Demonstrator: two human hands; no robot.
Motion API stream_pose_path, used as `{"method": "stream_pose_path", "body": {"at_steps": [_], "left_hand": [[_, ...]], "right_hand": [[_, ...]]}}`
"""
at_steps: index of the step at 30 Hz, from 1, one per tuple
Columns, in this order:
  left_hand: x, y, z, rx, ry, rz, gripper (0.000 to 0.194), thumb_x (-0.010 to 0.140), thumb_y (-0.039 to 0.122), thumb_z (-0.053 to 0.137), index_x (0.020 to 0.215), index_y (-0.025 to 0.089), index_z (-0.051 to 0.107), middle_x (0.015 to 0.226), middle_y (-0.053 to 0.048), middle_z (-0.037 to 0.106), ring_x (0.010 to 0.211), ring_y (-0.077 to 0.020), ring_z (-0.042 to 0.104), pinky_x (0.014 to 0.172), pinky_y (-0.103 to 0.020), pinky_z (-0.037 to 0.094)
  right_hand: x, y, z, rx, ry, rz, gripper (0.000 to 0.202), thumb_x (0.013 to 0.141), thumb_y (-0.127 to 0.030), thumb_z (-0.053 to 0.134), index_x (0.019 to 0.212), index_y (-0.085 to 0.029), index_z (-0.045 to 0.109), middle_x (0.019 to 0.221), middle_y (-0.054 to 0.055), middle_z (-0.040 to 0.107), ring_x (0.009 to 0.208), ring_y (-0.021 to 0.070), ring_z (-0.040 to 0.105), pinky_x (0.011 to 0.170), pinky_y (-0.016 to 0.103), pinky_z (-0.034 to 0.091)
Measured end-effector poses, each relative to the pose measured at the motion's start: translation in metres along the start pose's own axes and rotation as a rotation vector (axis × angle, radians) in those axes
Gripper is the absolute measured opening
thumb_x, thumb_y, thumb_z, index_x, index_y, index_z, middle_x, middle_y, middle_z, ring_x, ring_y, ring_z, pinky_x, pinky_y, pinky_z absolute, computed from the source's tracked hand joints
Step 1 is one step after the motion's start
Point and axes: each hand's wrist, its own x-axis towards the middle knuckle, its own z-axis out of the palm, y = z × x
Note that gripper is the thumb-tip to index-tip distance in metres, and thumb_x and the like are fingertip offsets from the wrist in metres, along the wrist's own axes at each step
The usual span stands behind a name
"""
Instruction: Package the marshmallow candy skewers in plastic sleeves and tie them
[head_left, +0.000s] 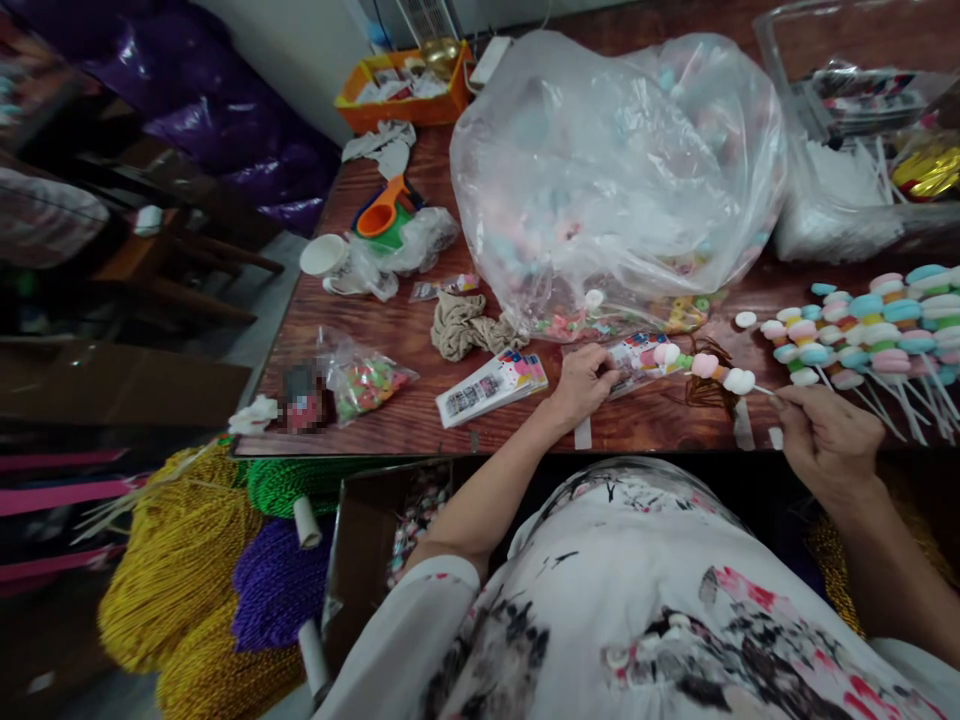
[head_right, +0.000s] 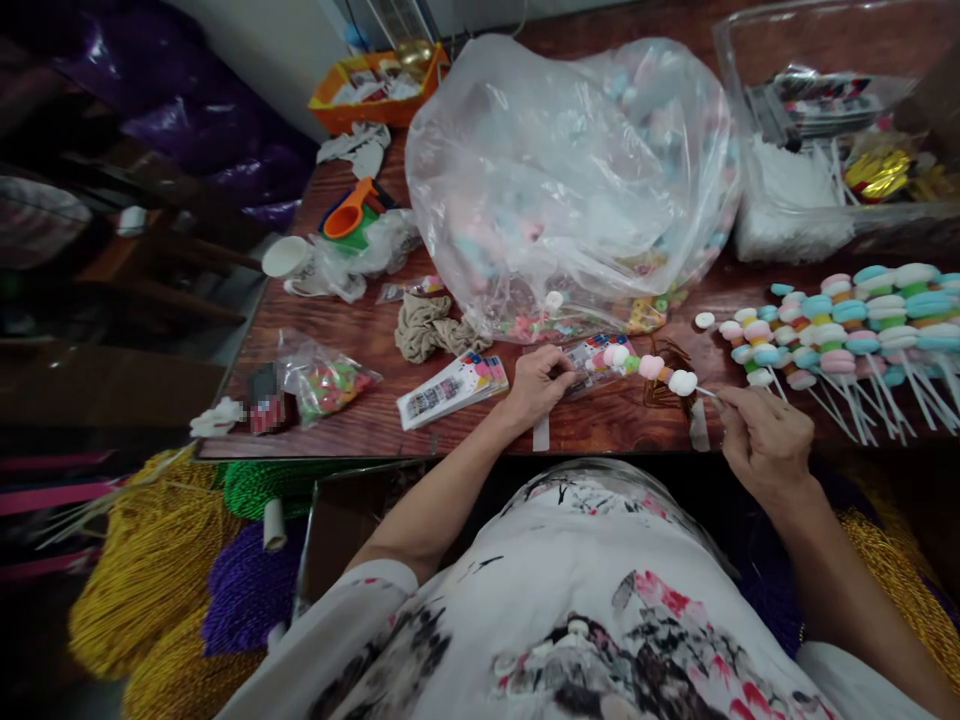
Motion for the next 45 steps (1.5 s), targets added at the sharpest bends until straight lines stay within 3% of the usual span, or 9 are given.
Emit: {"method": "stream_pose_path", "body": {"at_steps": [8,15,20,25,32,38,41,43,45], "left_hand": [[-0.003,-0.004,0.002,0.186,-0.105,0.180,0.019,0.089,0.025,0.059,0.073,0.018,0.055,0.074,-0.002,0.058,0.075,-0.0153,0.053,0.073,-0.029,0.044],[-0.003,-0.004,0.000,0.276,-0.174,0.344,0.019,0.095,0.022,0.048,0.080,0.017,0.058,0.080,-0.007,0.061,0.081,-0.0183,0.053,0.077,-0.032,0.045],[-0.003,-0.008,-0.002,0.263,-0.186,0.314,0.021,0.096,0.025,0.048,0.078,0.018,0.057,0.079,-0.007,0.060,0.081,-0.0185,0.053,0.078,-0.033,0.046],[-0.002,-0.006,-0.003,0.211,-0.199,0.361,0.022,0.097,0.026,0.045,0.080,0.018,0.057,0.081,-0.007,0.061,0.081,-0.0183,0.053,0.079,-0.034,0.047],[-0.001,-0.002,0.000,0.134,-0.162,0.399,0.020,0.096,0.027,0.048,0.079,0.019,0.054,0.080,-0.007,0.062,0.079,-0.0175,0.054,0.077,-0.032,0.046],[0.001,0.003,-0.006,0.160,-0.228,0.428,0.015,0.094,0.024,0.047,0.082,0.019,0.055,0.084,-0.008,0.063,0.083,-0.0186,0.055,0.080,-0.034,0.048],[0.002,0.009,-0.009,0.157,-0.184,0.414,0.012,0.088,0.022,0.051,0.097,0.016,0.057,0.106,-0.015,0.064,0.103,-0.0230,0.056,0.091,-0.040,0.048],[0.004,0.012,-0.008,0.155,-0.207,0.398,0.033,0.083,0.019,0.053,0.116,0.015,0.055,0.123,-0.018,0.060,0.118,-0.0262,0.053,0.099,-0.044,0.046],[0.005,0.014,-0.005,0.150,-0.295,0.391,0.045,0.080,0.015,0.053,0.125,0.015,0.052,0.125,-0.017,0.061,0.120,-0.0260,0.055,0.099,-0.044,0.046]], "right_hand": [[0.012,0.011,-0.020,-0.005,-0.147,-0.116,0.022,0.088,-0.015,0.053,0.103,-0.024,0.067,0.084,0.004,0.074,0.072,0.0201,0.068,0.065,0.033,0.051],[0.016,0.006,-0.023,-0.089,-0.139,-0.258,0.023,0.082,-0.012,0.057,0.101,-0.021,0.068,0.084,0.006,0.073,0.074,0.0209,0.066,0.068,0.034,0.050],[0.013,0.010,-0.024,-0.132,-0.089,-0.277,0.019,0.082,-0.011,0.057,0.096,-0.018,0.066,0.082,0.008,0.073,0.069,0.0215,0.066,0.063,0.035,0.050],[0.016,0.008,-0.022,-0.065,-0.125,-0.275,0.023,0.084,-0.012,0.053,0.099,-0.024,0.066,0.081,0.005,0.074,0.072,0.0203,0.068,0.066,0.034,0.053],[0.020,0.003,-0.017,0.004,-0.064,-0.403,0.025,0.081,-0.009,0.055,0.100,-0.021,0.066,0.080,0.004,0.072,0.072,0.0180,0.065,0.068,0.033,0.053],[0.023,0.001,-0.012,-0.004,-0.100,-0.413,0.025,0.082,-0.010,0.053,0.099,-0.023,0.066,0.082,0.004,0.073,0.072,0.0180,0.066,0.067,0.033,0.050],[0.025,-0.002,-0.010,0.003,-0.084,-0.420,0.024,0.081,-0.010,0.055,0.100,-0.020,0.064,0.086,0.006,0.073,0.074,0.0181,0.066,0.068,0.033,0.050],[0.027,-0.004,-0.008,0.012,-0.070,-0.439,0.025,0.081,-0.009,0.054,0.102,-0.019,0.063,0.086,0.006,0.073,0.075,0.0180,0.065,0.069,0.033,0.049],[0.028,-0.007,-0.006,0.027,-0.058,-0.459,0.025,0.082,-0.009,0.053,0.103,-0.019,0.063,0.085,0.007,0.072,0.076,0.0186,0.065,0.070,0.033,0.049]]}}
